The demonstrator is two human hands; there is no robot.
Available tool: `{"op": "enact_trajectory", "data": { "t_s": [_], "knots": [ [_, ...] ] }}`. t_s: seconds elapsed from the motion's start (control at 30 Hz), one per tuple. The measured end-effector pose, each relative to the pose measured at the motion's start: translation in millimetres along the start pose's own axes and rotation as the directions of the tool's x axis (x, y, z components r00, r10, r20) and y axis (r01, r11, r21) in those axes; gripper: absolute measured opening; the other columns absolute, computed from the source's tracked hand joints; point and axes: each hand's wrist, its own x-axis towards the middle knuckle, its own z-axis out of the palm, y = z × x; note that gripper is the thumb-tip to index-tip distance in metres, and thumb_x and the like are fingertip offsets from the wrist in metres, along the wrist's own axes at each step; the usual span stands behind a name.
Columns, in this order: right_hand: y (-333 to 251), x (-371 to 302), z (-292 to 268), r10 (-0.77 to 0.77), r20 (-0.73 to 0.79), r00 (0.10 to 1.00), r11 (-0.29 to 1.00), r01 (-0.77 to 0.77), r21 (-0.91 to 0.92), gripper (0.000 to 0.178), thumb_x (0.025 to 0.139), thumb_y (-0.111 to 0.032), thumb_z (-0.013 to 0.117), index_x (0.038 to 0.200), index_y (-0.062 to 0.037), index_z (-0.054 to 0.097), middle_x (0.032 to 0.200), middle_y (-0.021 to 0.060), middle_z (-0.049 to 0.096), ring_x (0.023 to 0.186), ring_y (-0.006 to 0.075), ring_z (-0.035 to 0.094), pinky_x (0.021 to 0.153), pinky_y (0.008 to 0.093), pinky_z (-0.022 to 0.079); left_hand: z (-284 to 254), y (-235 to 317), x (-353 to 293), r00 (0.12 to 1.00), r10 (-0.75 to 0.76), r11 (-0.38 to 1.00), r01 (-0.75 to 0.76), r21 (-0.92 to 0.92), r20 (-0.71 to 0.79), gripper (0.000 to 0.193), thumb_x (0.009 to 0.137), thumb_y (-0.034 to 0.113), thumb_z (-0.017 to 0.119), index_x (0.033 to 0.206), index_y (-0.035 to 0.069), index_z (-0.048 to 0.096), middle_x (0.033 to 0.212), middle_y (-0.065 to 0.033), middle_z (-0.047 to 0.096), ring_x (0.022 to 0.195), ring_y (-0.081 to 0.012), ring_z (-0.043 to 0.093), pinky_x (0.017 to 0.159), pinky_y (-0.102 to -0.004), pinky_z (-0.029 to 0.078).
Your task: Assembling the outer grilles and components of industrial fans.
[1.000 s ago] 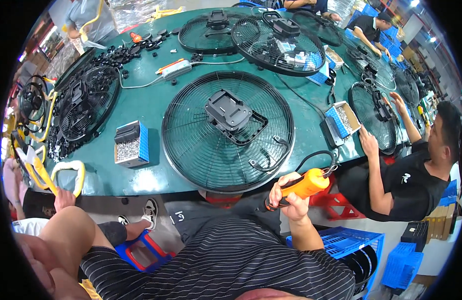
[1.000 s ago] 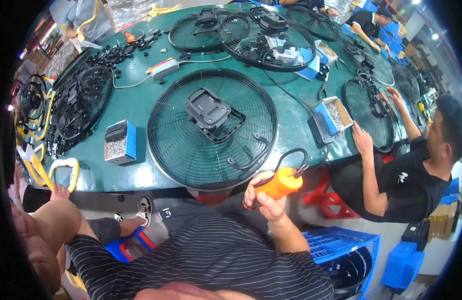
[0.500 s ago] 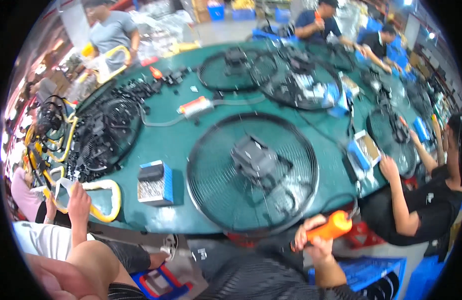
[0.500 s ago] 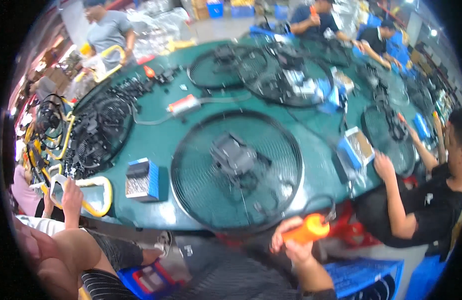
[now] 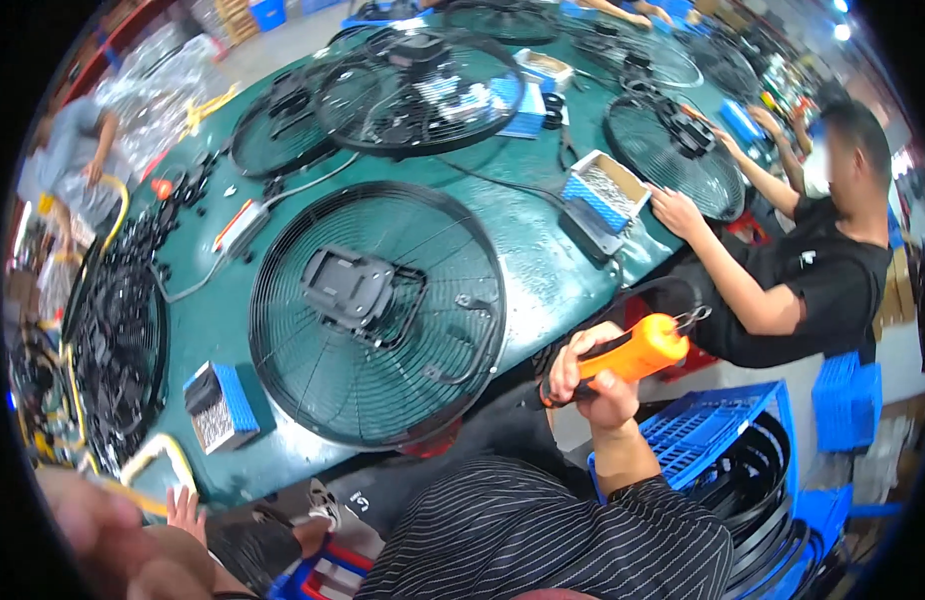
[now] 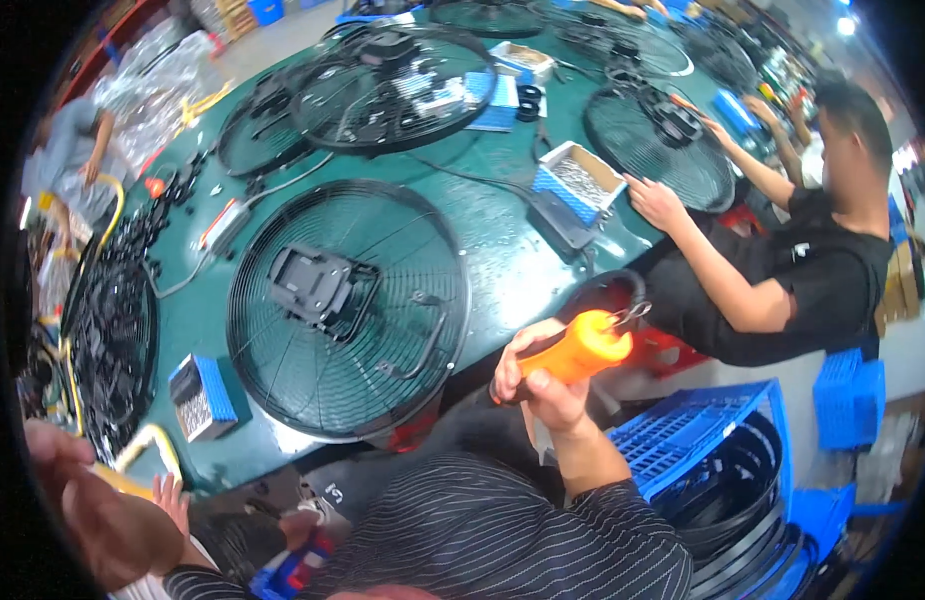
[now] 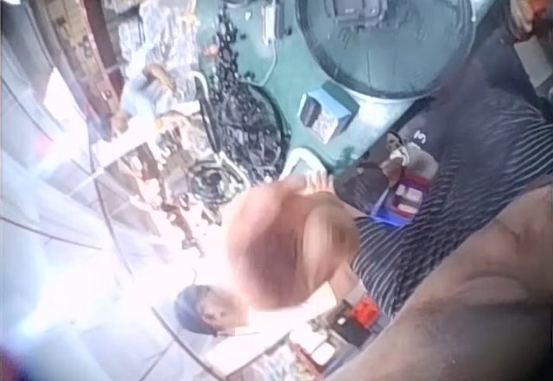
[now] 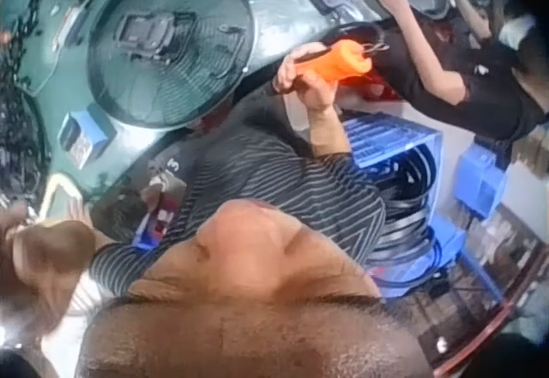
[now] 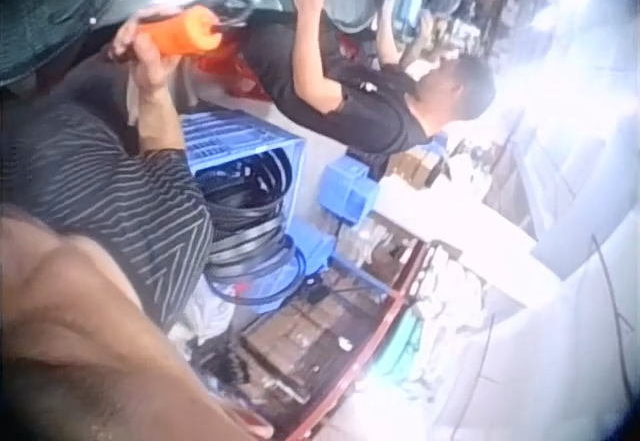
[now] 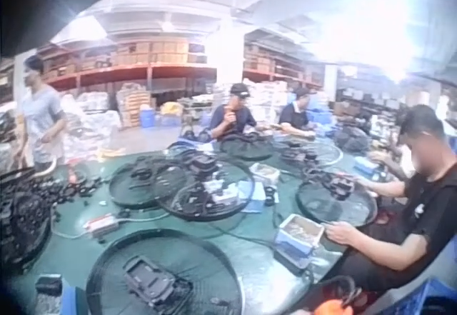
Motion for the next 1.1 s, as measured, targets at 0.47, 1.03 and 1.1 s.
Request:
{"op": "enact_trajectory", "data": {
  "t_s": [0.47,1.03,1.1],
  "knots": [
    [2.6,40.5,-37.1,-0.521,-0.403,0.752,0.843,0.528,-0.106,0.101,0.081,-0.092,0.056,0.127,-0.0022,0.054,0.089,0.015,0.063,0.074,0.0252,0.062,0.069,0.0392,0.054,331.9,-22.7,241.3,0.877,0.338,0.938,-0.342,-0.051,0.341,0.024,0.09,0.023,0.078,0.107,0.007,0.073,0.099,-0.0101,0.072,0.083,-0.0352,0.072,0.074,-0.0455,0.057],
    [3.5,4.2,-75.2,-0.256,-0.432,0.865,0.841,0.42,0.34,0.1,0.083,-0.093,0.047,0.124,-0.0025,0.058,0.091,0.0181,0.064,0.074,0.0309,0.062,0.069,0.0438,0.05,475.0,93.8,329.6,0.627,0.769,0.638,-0.742,-0.205,0.124,0.023,0.082,0.01,0.081,0.104,0.006,0.077,0.117,-0.0114,0.07,0.12,-0.034,0.062,0.102,-0.0449,0.051],
    [3.4,-2.4,-77.2,-0.261,-0.439,0.86,0.83,0.432,0.353,0.1,0.083,-0.093,0.048,0.125,-0.0029,0.058,0.091,0.0177,0.064,0.075,0.0308,0.062,0.069,0.0436,0.05,495.2,117.0,332.4,0.62,0.772,0.635,-0.745,-0.204,0.139,0.021,0.08,0.01,0.08,0.102,0.008,0.08,0.122,-0.0123,0.07,0.127,-0.0355,0.059,0.109,-0.0472,0.047]
  ]
}}
